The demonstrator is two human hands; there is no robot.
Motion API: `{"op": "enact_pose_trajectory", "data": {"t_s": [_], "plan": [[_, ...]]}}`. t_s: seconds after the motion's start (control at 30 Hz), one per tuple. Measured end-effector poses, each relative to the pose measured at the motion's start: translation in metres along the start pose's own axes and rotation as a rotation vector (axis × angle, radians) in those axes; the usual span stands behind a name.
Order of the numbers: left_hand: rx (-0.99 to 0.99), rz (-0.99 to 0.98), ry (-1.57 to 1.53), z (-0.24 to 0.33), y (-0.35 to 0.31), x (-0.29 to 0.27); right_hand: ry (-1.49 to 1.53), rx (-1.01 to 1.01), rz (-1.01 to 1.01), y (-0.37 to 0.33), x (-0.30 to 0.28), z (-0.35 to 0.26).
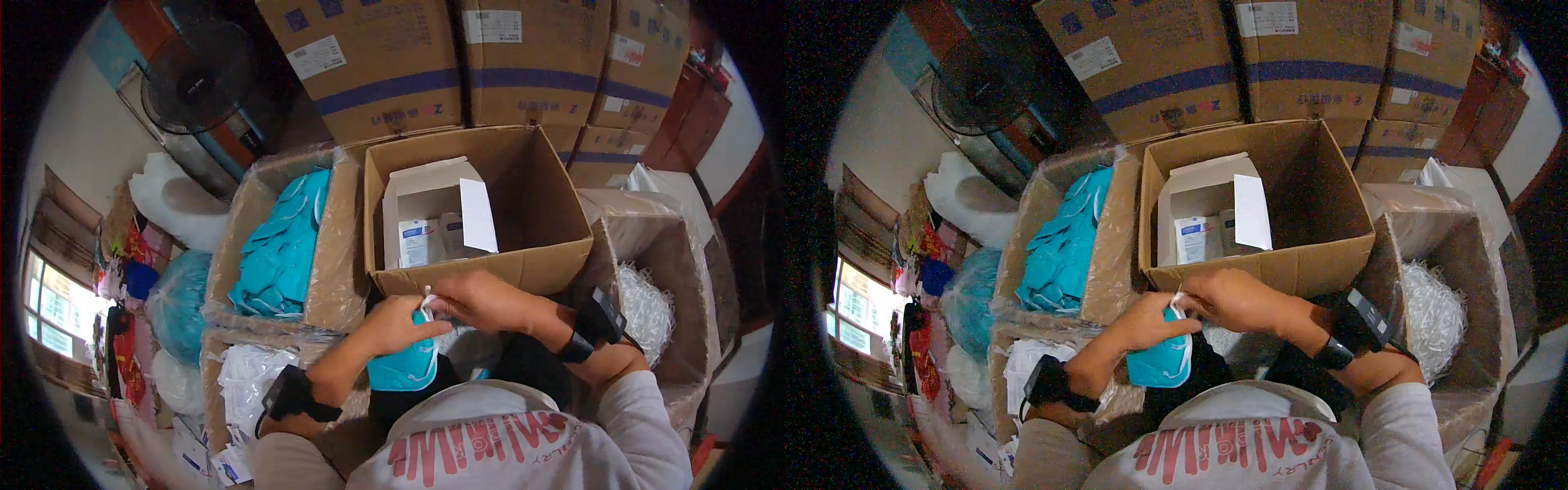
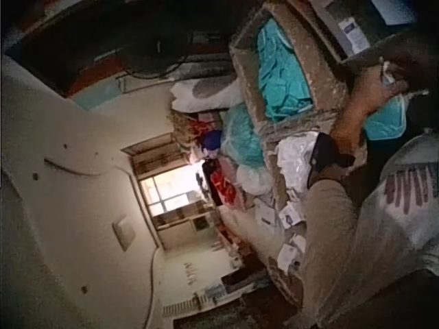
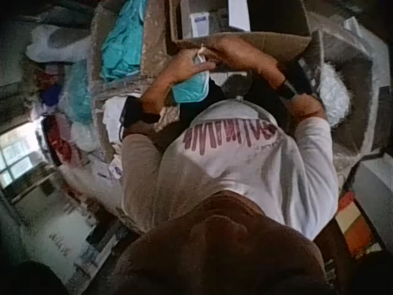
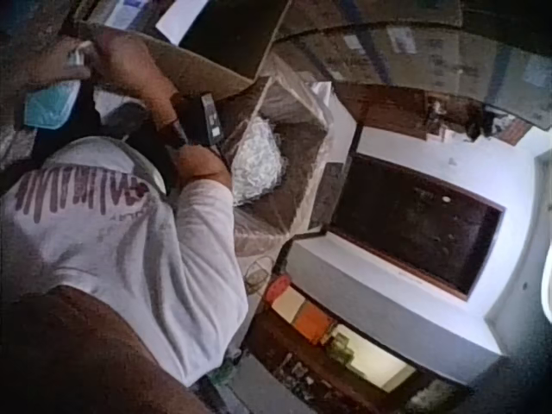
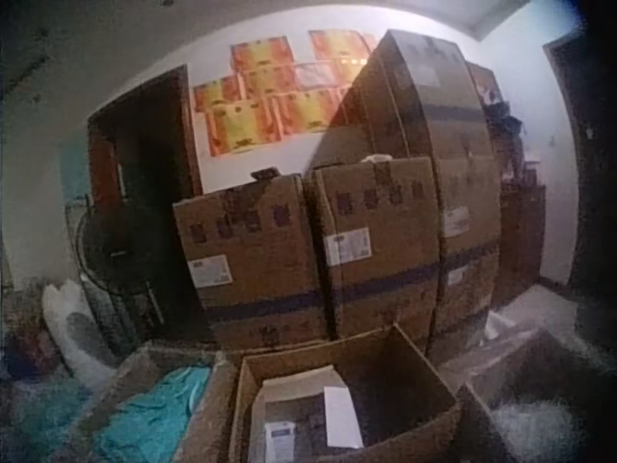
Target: Manually unpacking masks from a bulk container and placing them into individual product packaging boxes.
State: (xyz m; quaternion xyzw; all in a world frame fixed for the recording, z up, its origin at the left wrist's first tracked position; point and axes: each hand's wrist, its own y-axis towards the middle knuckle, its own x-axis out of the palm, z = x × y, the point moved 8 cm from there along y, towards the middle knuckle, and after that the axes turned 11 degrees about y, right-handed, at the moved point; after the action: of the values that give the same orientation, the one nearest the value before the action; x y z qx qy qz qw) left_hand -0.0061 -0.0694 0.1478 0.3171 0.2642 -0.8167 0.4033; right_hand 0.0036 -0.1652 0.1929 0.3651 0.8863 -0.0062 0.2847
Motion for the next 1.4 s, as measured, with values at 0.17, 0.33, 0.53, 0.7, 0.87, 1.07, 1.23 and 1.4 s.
{"op": "enact_pose_trajectory", "data": {"t_s": [0.17,0.33,0.53,0.7,0.87,1.07,1.23,1.4], "plan": [[-0.172,0.060,-0.834,-0.007,-0.020,0.003,-0.045,0.030,-0.003,-0.018,0.001,0.014],[-0.060,0.520,-0.520,0.002,-0.018,-0.029,-0.010,0.018,0.208,-0.008,0.018,0.000],[0.254,0.261,0.498,0.028,-0.019,-0.002,-0.070,0.318,-0.281,-0.031,0.042,0.028],[0.399,0.013,0.408,0.067,-0.045,0.011,0.115,0.347,-0.573,-0.069,0.043,-0.012],[0.145,-0.023,0.410,0.003,-0.056,-0.006,0.262,0.635,-0.617,-0.137,0.005,0.000],[-0.036,0.145,0.166,-0.012,-0.038,-0.036,1.237,0.885,0.151,-0.184,-0.001,0.093],[0.057,0.262,0.264,0.003,-0.005,-0.037,1.503,0.924,0.504,-0.168,0.069,0.180],[-0.028,0.262,0.234,-0.004,0.009,-0.036,1.316,1.164,0.517,-0.165,0.115,0.241]]}}
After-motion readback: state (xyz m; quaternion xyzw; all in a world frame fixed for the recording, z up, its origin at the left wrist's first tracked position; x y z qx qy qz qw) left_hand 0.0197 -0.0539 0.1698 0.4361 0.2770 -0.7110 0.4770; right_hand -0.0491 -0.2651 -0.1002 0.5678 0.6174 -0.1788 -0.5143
